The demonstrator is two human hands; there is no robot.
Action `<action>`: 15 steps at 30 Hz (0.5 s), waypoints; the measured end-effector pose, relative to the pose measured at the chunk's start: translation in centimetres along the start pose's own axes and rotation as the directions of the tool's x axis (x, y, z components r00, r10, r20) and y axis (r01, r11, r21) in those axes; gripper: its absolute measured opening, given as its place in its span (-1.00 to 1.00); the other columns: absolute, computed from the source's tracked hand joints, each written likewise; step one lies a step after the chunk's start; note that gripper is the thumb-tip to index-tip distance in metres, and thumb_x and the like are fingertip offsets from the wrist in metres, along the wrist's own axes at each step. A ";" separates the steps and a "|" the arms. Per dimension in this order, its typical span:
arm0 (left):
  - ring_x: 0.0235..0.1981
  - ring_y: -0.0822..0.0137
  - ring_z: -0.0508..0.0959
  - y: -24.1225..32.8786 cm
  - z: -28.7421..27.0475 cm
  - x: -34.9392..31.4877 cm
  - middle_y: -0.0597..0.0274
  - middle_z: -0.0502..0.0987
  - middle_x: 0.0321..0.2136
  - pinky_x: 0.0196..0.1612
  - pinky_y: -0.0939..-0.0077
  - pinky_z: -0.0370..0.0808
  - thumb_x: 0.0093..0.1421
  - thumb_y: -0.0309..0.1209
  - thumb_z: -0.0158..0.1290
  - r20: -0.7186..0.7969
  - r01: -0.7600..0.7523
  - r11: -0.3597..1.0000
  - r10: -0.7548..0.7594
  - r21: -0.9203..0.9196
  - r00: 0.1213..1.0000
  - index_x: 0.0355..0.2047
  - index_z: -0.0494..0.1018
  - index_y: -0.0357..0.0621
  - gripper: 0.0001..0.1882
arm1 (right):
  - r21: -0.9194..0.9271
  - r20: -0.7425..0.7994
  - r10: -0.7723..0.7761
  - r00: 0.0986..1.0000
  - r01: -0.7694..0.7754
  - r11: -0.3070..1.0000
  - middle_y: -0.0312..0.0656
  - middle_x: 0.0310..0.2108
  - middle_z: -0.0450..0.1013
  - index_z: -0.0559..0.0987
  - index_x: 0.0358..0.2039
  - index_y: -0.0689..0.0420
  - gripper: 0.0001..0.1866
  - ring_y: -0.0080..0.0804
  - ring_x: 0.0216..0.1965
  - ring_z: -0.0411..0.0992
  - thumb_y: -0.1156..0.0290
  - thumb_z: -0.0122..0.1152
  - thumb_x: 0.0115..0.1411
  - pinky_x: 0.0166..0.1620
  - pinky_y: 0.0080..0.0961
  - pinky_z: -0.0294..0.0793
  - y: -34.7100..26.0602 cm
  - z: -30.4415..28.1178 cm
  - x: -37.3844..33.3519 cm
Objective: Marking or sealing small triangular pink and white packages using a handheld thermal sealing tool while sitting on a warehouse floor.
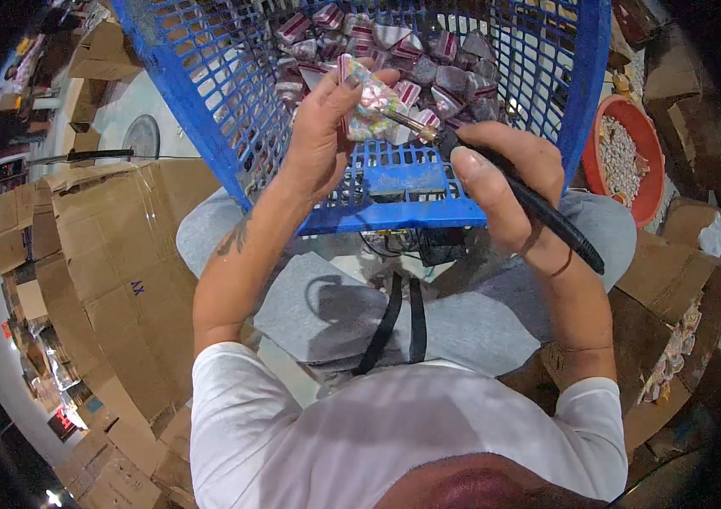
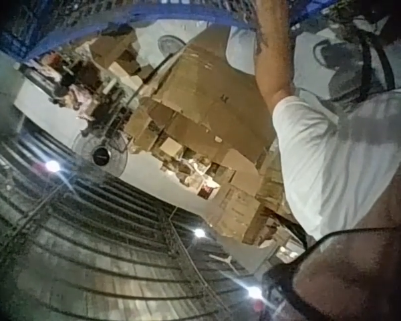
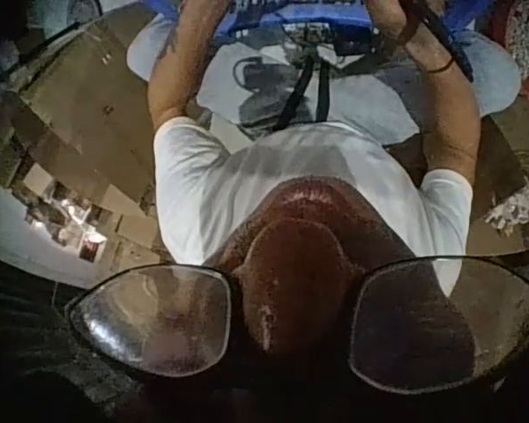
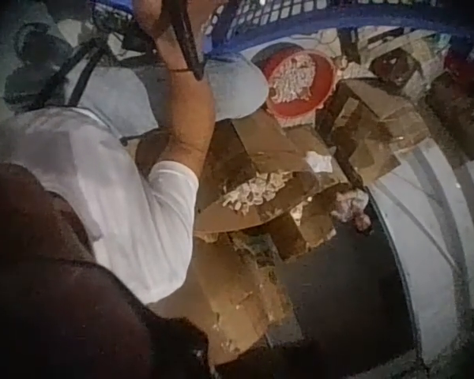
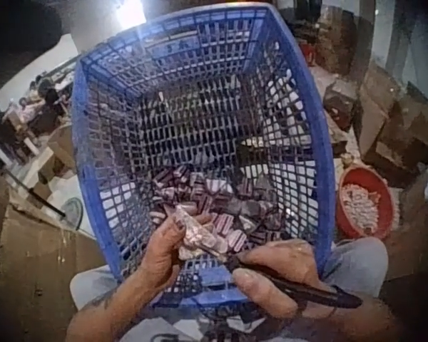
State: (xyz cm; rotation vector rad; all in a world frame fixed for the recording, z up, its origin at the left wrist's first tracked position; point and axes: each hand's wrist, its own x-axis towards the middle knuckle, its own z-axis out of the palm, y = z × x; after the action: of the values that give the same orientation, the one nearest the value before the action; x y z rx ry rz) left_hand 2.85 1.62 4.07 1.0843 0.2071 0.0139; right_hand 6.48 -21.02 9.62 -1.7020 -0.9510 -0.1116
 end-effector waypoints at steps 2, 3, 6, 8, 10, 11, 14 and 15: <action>0.10 0.11 0.48 -0.1 -0.1 0.0 -0.07 0.42 0.12 0.20 0.16 0.38 0.31 -0.14 -0.02 0.010 -0.012 1.000 0.012 0.006 1.000 0.22 0.18 -0.26 -0.40 | 0.009 0.019 0.012 1.000 -0.012 1.000 -0.06 -0.51 0.54 0.57 -0.29 0.23 -0.78 -0.20 -0.55 0.54 0.37 0.31 0.10 -0.45 -0.37 0.50 0.1 0.0 0.0; 0.10 0.11 0.48 -0.1 -0.1 0.1 -0.08 0.42 0.12 0.20 0.16 0.38 0.31 -0.14 -0.02 0.021 -0.024 1.000 0.024 0.010 0.999 0.22 0.18 -0.26 -0.40 | -0.002 -0.004 -0.028 1.000 0.028 1.000 -0.06 -0.52 0.54 0.57 -0.30 0.22 -0.78 -0.20 -0.56 0.54 0.37 0.31 0.10 -0.46 -0.36 0.50 0.3 0.1 0.1; 0.10 0.10 0.48 -0.1 -0.2 0.0 -0.08 0.41 0.12 0.20 0.16 0.38 0.32 -0.13 -0.03 0.015 -0.025 1.000 0.025 0.004 1.000 0.23 0.17 -0.27 -0.39 | -0.028 -0.004 -0.070 0.998 0.070 0.997 -0.08 -0.52 0.53 0.57 -0.30 0.21 -0.79 -0.20 -0.56 0.53 0.37 0.31 0.10 -0.46 -0.36 0.49 0.3 0.1 0.1; 0.11 0.10 0.47 -0.2 -0.2 0.0 -0.08 0.41 0.12 0.20 0.16 0.38 0.32 -0.13 -0.04 0.020 -0.031 0.999 0.031 0.012 0.999 0.23 0.16 -0.27 -0.39 | -0.043 0.019 -0.076 0.997 0.077 0.996 -0.08 -0.52 0.53 0.57 -0.30 0.21 -0.80 -0.20 -0.56 0.53 0.37 0.30 0.10 -0.47 -0.36 0.49 0.4 0.1 0.2; 0.11 0.10 0.47 -0.2 -0.3 -0.1 -0.08 0.41 0.12 0.20 0.16 0.38 0.32 -0.13 -0.04 0.025 -0.039 0.999 0.038 0.022 0.999 0.23 0.16 -0.27 -0.40 | -0.059 -0.001 -0.145 0.989 0.145 0.988 -0.09 -0.51 0.53 0.57 -0.30 0.21 -0.80 -0.21 -0.56 0.53 0.38 0.30 0.10 -0.46 -0.36 0.49 0.5 0.2 0.3; 0.11 0.11 0.47 -0.1 -0.2 -0.1 -0.08 0.41 0.13 0.20 0.16 0.37 0.33 -0.13 -0.05 0.021 -0.034 0.999 0.033 0.022 0.999 0.23 0.16 -0.26 -0.40 | -0.058 -0.001 -0.146 0.989 0.145 0.988 -0.09 -0.51 0.53 0.57 -0.30 0.21 -0.80 -0.21 -0.56 0.53 0.38 0.30 0.10 -0.46 -0.36 0.49 0.4 0.2 0.2; 0.11 0.11 0.47 0.0 -0.1 -0.2 -0.07 0.41 0.13 0.21 0.16 0.37 0.33 -0.12 -0.05 0.019 -0.031 0.999 0.030 0.025 0.999 0.23 0.16 -0.26 -0.39 | -0.005 0.034 0.012 0.999 -0.012 1.000 -0.10 -0.50 0.54 0.57 -0.30 0.21 -0.80 -0.21 -0.56 0.53 0.38 0.30 0.10 -0.46 -0.37 0.49 0.2 0.2 0.0; 0.11 0.10 0.47 0.0 -0.1 -0.2 -0.07 0.41 0.13 0.21 0.16 0.37 0.33 -0.12 -0.05 0.022 -0.033 0.999 0.032 0.027 0.999 0.23 0.16 -0.26 -0.39 | -0.008 0.027 -0.008 1.000 0.008 1.000 -0.10 -0.51 0.53 0.58 -0.30 0.21 -0.80 -0.22 -0.56 0.53 0.38 0.30 0.10 -0.45 -0.37 0.49 0.2 0.2 0.1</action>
State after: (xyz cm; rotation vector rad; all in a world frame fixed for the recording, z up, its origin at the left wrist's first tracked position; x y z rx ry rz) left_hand 2.62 1.70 4.10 1.1149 0.1709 0.0290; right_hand 6.60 -20.83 9.40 -1.7116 -0.9787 -0.0978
